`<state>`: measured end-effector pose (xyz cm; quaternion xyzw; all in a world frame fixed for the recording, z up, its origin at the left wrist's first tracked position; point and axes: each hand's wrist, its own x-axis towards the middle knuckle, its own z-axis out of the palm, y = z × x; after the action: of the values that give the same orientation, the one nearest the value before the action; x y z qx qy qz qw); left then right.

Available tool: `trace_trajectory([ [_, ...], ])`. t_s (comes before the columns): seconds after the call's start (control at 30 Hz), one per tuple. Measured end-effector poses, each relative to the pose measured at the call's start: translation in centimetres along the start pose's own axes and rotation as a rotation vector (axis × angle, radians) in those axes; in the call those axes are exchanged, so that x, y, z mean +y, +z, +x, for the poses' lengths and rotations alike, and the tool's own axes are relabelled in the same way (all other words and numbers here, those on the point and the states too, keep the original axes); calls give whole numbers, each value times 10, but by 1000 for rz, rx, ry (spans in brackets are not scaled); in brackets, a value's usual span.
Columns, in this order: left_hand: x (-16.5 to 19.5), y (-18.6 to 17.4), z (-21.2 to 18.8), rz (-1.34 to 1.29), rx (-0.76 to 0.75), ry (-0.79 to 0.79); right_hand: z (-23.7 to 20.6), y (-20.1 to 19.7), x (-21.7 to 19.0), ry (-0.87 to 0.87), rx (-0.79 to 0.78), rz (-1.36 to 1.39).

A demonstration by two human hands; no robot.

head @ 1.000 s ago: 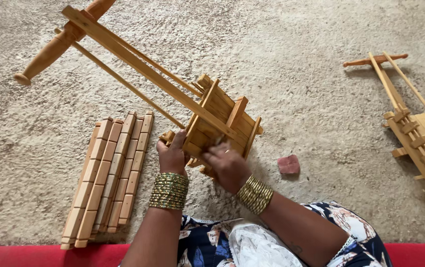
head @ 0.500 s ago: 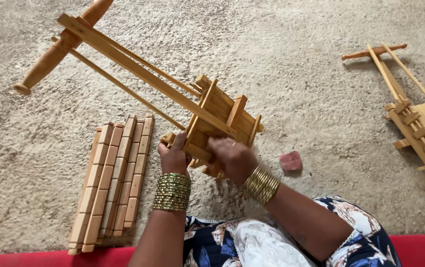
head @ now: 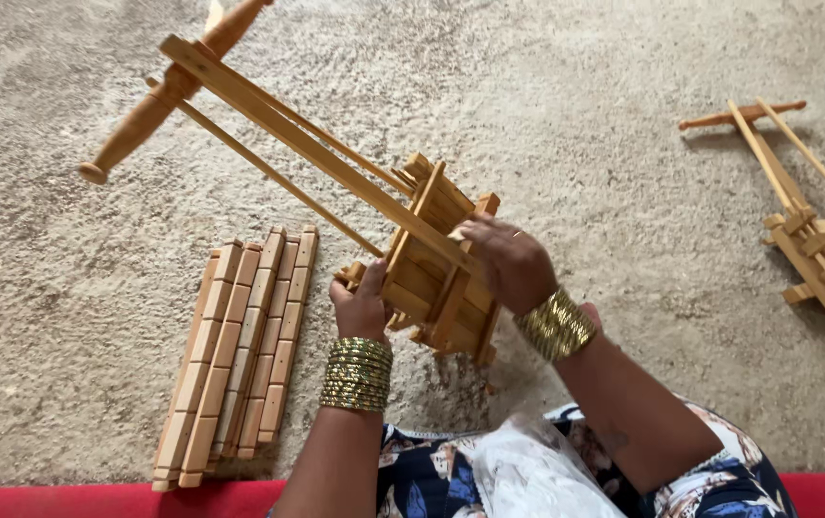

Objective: The person sits on a mat on the floor and assembles a small wooden loom-like toy structure, fitting slatted side pieces, long rods and a crossbar together by hand, repositioning and turning the frame to align parts, and at times wiping or pressing a small piece into place with a cloth-like item.

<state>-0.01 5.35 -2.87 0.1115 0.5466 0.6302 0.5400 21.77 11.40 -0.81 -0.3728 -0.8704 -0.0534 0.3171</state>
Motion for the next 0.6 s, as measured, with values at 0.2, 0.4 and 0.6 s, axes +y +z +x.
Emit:
trace_trajectory([
  [0.2,0,3,-5,-6,74,-72,7,9,45,-225,-139,27],
  [0.4,-3,-1,0,-10,34,-53,44,17,74,-167,-209,-128],
  [0.6,-6,0,2,-88,62,-72,12,24,47,-233,-364,3],
])
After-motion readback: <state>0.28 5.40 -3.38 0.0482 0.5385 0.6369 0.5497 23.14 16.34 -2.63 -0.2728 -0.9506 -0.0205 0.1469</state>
